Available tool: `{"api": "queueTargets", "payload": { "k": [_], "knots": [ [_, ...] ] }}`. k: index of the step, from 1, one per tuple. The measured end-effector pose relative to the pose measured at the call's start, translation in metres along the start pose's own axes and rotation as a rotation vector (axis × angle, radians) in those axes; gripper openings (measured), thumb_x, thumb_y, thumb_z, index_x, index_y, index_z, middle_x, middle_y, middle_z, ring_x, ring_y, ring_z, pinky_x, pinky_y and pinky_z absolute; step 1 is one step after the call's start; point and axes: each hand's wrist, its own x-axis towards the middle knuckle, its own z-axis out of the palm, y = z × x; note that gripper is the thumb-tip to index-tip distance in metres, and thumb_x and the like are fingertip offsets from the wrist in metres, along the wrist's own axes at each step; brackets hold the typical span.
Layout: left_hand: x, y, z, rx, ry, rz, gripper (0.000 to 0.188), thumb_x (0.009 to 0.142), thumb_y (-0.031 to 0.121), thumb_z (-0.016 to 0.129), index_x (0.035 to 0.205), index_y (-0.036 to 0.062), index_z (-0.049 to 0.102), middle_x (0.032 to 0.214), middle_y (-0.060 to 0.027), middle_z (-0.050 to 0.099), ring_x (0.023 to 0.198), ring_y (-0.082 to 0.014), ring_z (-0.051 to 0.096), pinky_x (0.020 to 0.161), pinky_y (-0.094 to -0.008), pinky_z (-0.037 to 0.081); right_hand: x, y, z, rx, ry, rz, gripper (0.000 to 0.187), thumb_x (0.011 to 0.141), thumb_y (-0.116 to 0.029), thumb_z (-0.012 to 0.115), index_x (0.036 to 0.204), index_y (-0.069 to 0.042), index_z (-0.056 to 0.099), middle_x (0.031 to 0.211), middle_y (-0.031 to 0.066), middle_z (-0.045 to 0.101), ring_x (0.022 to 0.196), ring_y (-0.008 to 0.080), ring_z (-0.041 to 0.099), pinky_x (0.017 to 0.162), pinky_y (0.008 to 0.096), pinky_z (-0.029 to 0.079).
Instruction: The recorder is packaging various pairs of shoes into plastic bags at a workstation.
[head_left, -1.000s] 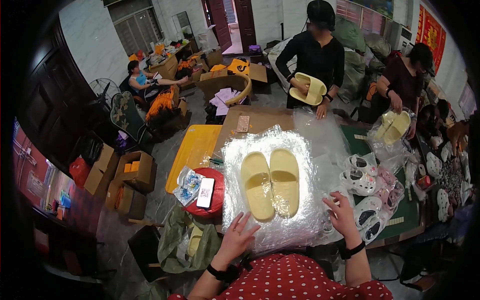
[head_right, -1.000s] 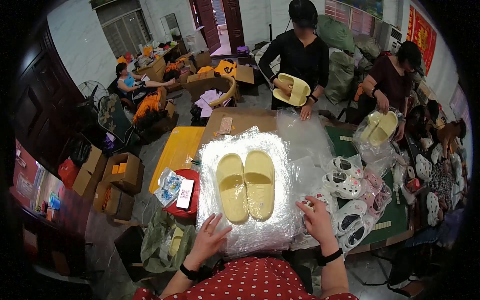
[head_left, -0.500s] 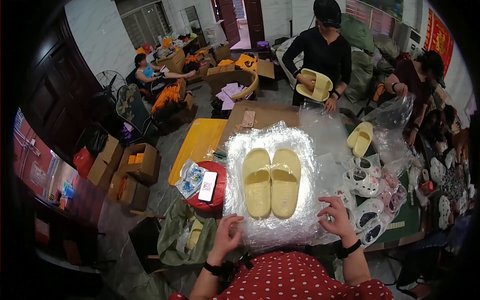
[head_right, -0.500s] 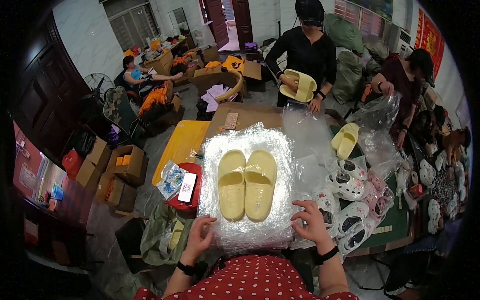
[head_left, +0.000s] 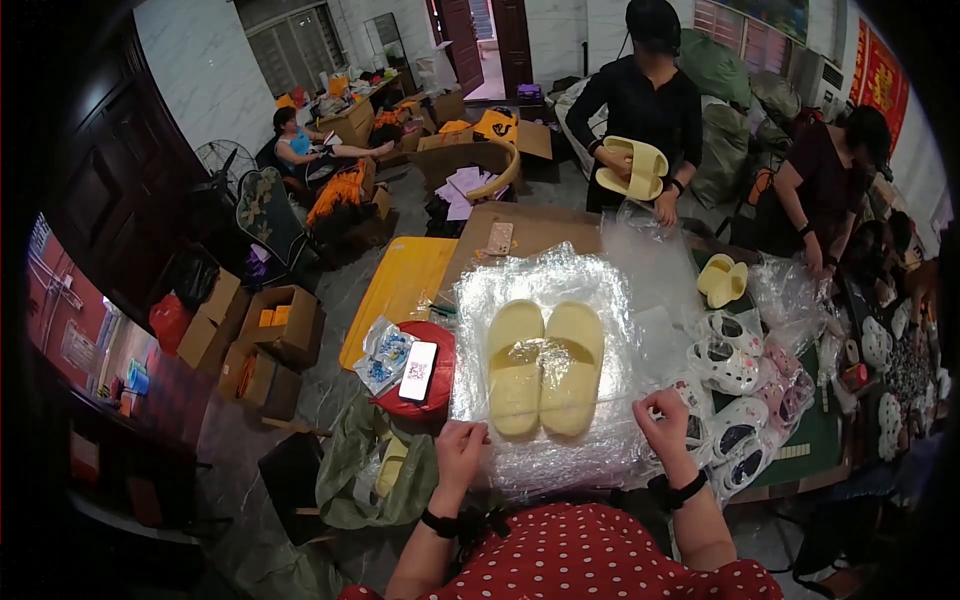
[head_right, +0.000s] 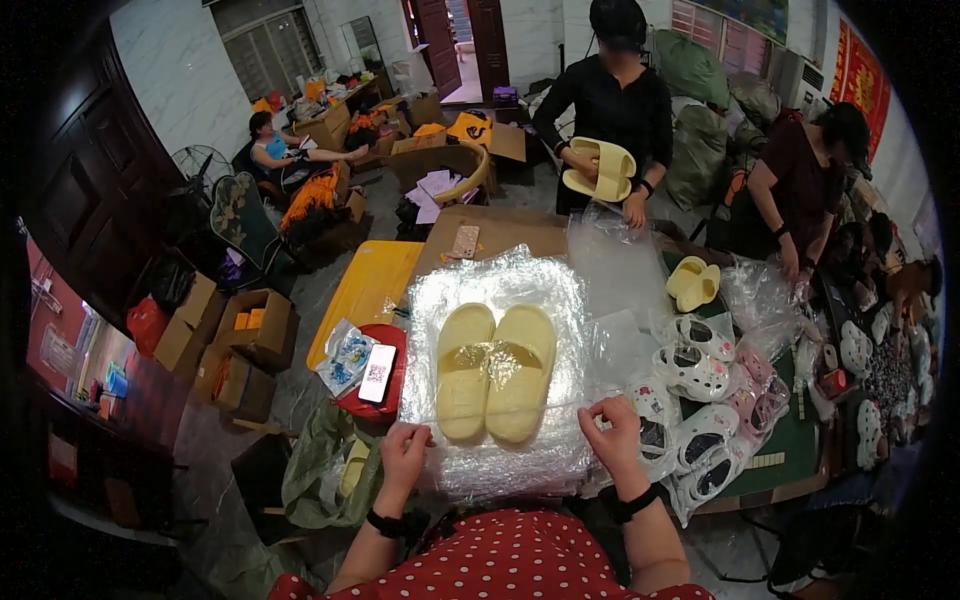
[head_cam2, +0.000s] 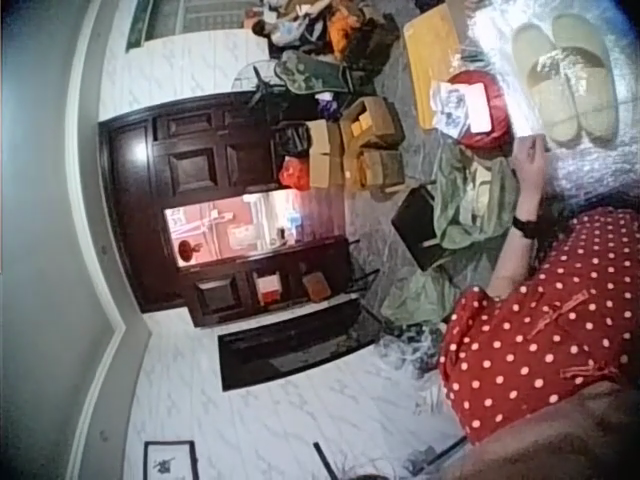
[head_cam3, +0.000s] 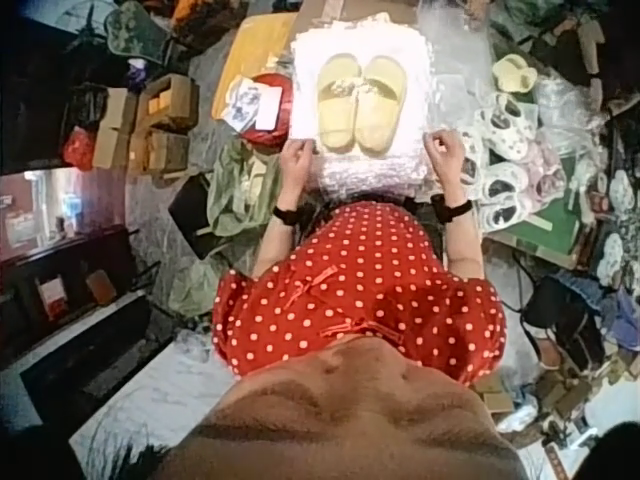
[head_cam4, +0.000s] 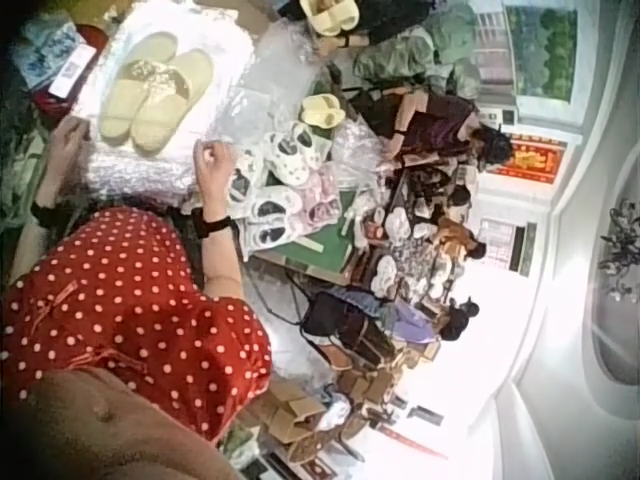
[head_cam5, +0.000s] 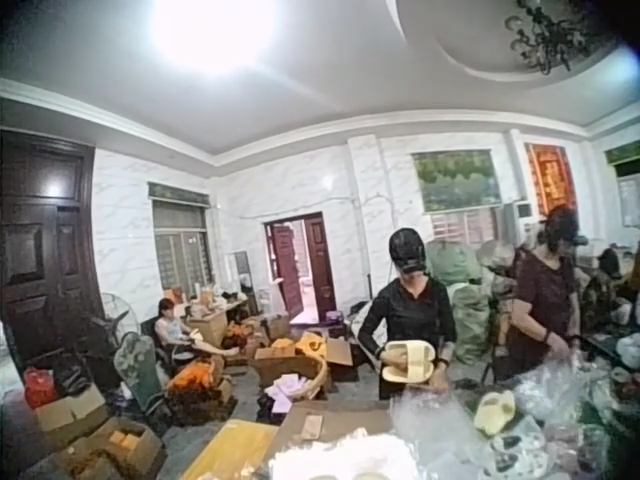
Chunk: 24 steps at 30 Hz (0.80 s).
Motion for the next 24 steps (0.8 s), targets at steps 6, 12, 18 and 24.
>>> {"api": "queueTargets", "payload": {
  "k": [6,12,18,24],
  "knots": [
    [0.025,0.004,0.015,0.181,-0.082,-0.286,0.037,0.084,0.036,0.068,0.075,0.0008,0.071,0.054,-0.0077,0.063,0.051,-0.0172,0.064,0.053,-0.0300,0.048,0.002,0.019,0.020,-0.156,-0.045,0.269,0.023,0.075,-0.022,0.073,0.068,-0.003,0.063,0.063,0.0107,0.062,0.059,0.0273,0.059,0.058,0.0375,0.047],
    [0.026,-0.001,0.018,0.219,-0.106,-0.328,0.041,0.083,0.044,0.066,0.072,0.0047,0.071,0.059,-0.0084,0.065,0.059,-0.0244,0.066,0.059,-0.0362,0.049,0.011,-0.024,0.019,-0.416,0.084,0.054,0.018,0.075,-0.018,0.073,0.083,-0.006,0.063,0.076,0.0087,0.060,0.072,0.0275,0.058,0.067,0.0377,0.047],
    [0.024,-0.001,0.022,0.290,-0.077,-0.275,0.041,0.082,0.043,0.067,0.069,0.0041,0.067,0.061,-0.0119,0.064,0.060,-0.0305,0.065,0.059,-0.0394,0.049,0.002,-0.057,0.036,-0.295,0.041,-0.276,0.026,0.075,-0.016,0.073,0.098,-0.009,0.061,0.094,0.0090,0.057,0.089,0.0292,0.055,0.076,0.0385,0.045],
    [0.023,0.005,0.023,0.328,0.061,-0.109,0.036,0.080,0.036,0.070,0.098,0.0047,0.065,0.083,-0.0137,0.067,0.072,-0.0317,0.065,0.065,-0.0419,0.050,-0.002,-0.018,0.063,-0.246,-0.172,-0.040,0.030,0.076,-0.023,0.074,0.099,-0.008,0.062,0.091,0.0093,0.057,0.087,0.0293,0.055,0.076,0.0403,0.045]
  ]
}}
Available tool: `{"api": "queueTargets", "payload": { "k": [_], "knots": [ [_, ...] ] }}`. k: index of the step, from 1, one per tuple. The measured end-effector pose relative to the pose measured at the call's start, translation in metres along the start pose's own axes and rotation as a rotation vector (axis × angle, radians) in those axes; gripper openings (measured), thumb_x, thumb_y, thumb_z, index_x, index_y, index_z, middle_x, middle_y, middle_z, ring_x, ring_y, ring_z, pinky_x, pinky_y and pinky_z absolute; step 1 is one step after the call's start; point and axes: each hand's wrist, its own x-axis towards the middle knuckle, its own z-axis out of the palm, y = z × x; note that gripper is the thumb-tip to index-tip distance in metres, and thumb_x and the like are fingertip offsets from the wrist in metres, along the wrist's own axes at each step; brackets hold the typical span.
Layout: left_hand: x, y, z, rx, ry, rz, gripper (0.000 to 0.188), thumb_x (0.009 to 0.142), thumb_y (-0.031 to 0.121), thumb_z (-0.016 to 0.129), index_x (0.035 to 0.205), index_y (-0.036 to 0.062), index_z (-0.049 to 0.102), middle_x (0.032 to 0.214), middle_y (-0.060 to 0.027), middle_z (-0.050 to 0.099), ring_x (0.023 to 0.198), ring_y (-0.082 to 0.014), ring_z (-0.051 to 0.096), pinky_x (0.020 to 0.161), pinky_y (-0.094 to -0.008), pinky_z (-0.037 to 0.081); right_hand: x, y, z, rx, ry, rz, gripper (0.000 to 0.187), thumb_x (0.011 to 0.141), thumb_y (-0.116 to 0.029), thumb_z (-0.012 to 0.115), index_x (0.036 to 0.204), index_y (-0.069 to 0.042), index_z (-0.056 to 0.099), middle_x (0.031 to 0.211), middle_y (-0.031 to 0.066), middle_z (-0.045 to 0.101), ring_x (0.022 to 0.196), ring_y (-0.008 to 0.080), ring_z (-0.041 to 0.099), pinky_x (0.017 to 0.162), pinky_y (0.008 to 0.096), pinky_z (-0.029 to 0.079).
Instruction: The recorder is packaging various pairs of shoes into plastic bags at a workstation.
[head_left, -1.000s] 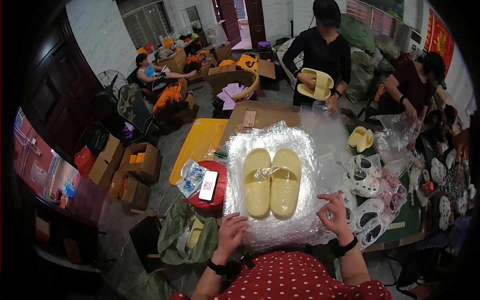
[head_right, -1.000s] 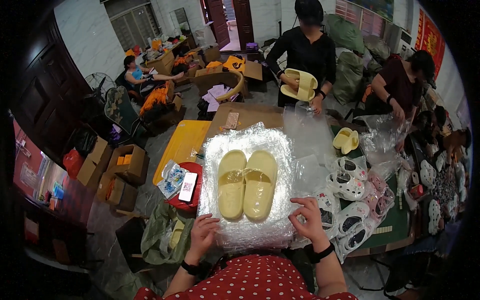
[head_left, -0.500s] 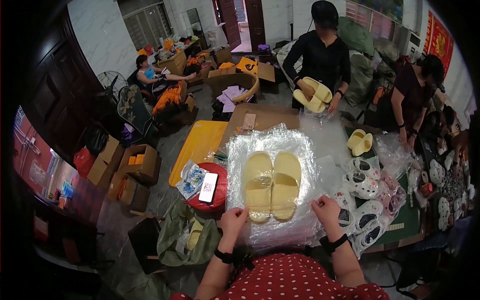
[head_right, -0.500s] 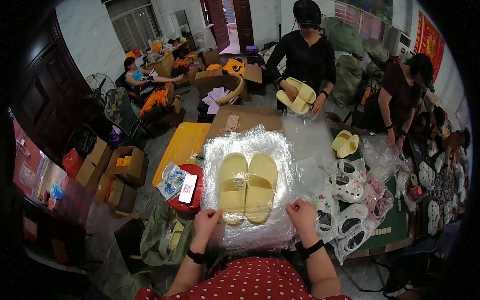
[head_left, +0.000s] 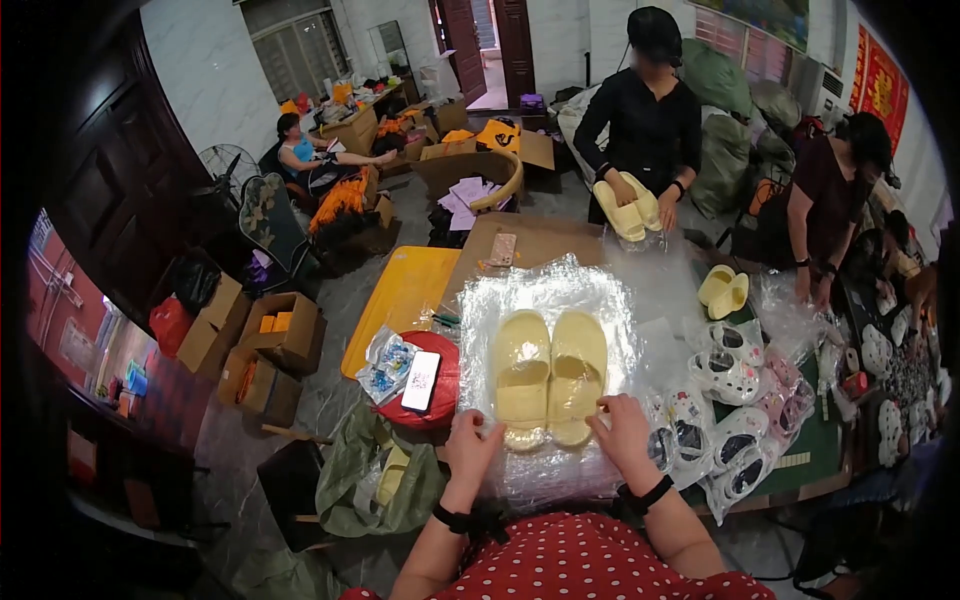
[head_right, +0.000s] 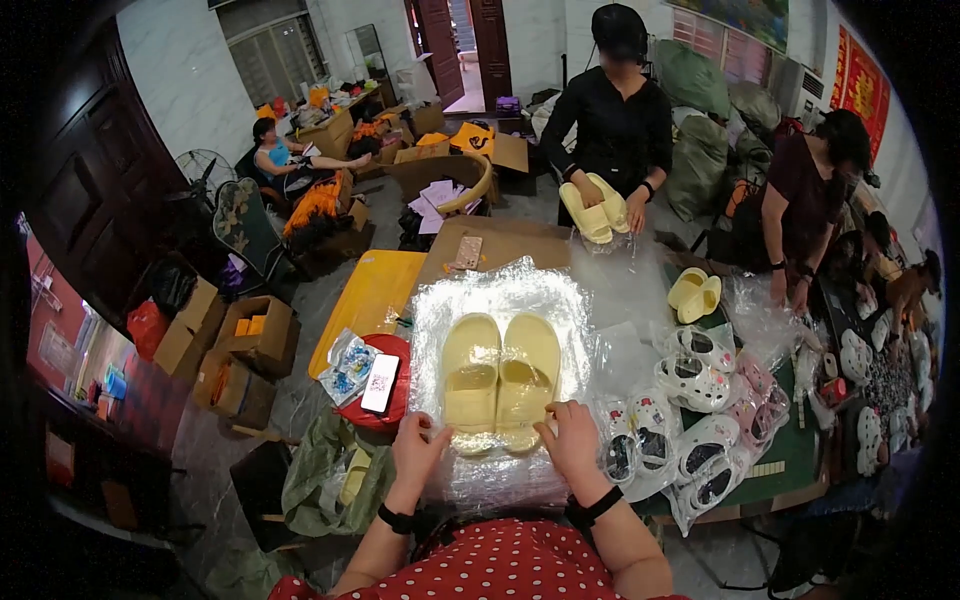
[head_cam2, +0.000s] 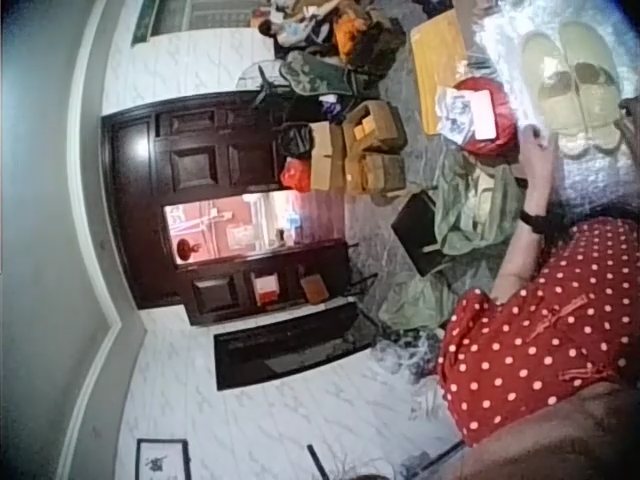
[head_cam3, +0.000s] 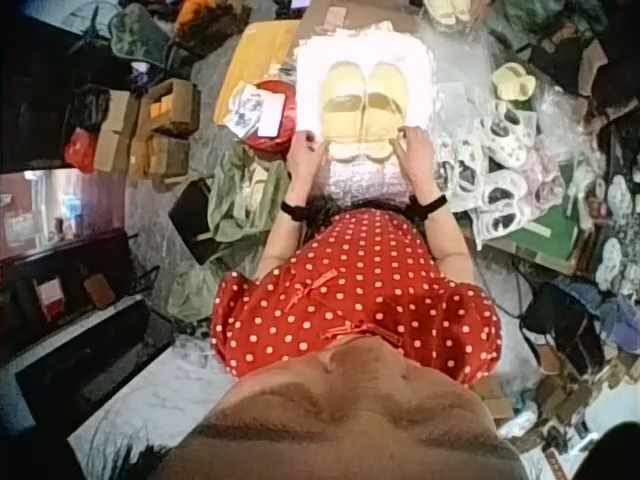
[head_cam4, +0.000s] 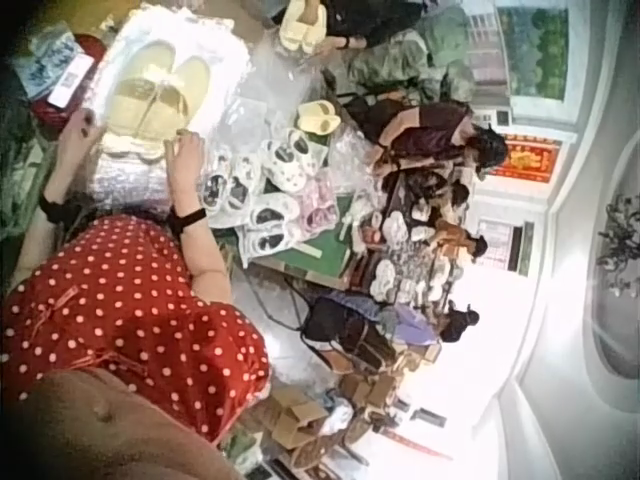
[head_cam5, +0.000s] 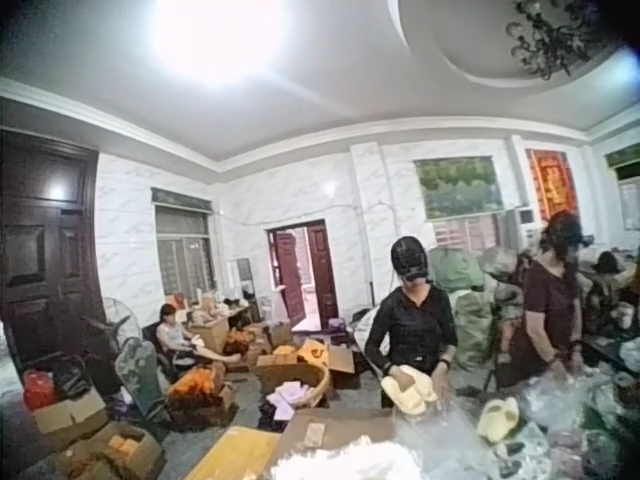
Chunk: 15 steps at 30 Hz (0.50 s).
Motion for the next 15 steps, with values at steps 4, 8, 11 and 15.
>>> {"api": "queueTargets", "payload": {
  "k": [4,8,11,15],
  "knots": [
    [0.004,-0.015,0.006,-0.012,-0.149,-0.034,0.050,0.077,0.040,0.074,0.111,0.0054,0.064,0.090,-0.0128,0.068,0.077,-0.0261,0.066,0.069,-0.0362,0.051,-0.002,0.006,0.012,-0.002,0.016,-0.010,0.030,0.076,-0.022,0.075,0.099,-0.008,0.062,0.090,0.0087,0.058,0.088,0.0288,0.055,0.077,0.0400,0.046],
    [0.012,0.008,0.004,-0.030,-0.186,-0.057,0.057,0.075,0.043,0.076,0.112,0.0028,0.064,0.087,-0.0147,0.067,0.076,-0.0289,0.065,0.070,-0.0377,0.051,0.000,0.010,0.014,0.030,0.008,0.031,0.029,0.075,-0.021,0.075,0.097,-0.007,0.062,0.089,0.0084,0.058,0.088,0.0283,0.055,0.078,0.0394,0.046],
    [0.019,0.030,-0.004,-0.024,-0.264,-0.110,0.058,0.073,0.043,0.077,0.109,-0.0002,0.063,0.085,-0.0155,0.066,0.075,-0.0303,0.064,0.069,-0.0393,0.051,0.000,0.014,0.016,0.040,0.023,0.041,0.029,0.074,-0.021,0.075,0.095,-0.007,0.062,0.088,0.0083,0.059,0.087,0.0281,0.055,0.078,0.0392,0.046],
    [0.023,0.002,0.023,-0.147,-0.218,0.060,0.058,0.072,0.040,0.080,0.104,-0.0029,0.057,0.083,-0.0155,0.063,0.068,-0.0284,0.061,0.066,-0.0381,0.049,-0.002,0.014,0.015,0.055,0.039,0.050,0.029,0.074,-0.022,0.076,0.095,-0.007,0.062,0.086,0.0079,0.059,0.086,0.0276,0.055,0.078,0.0395,0.045]
  ]
}}
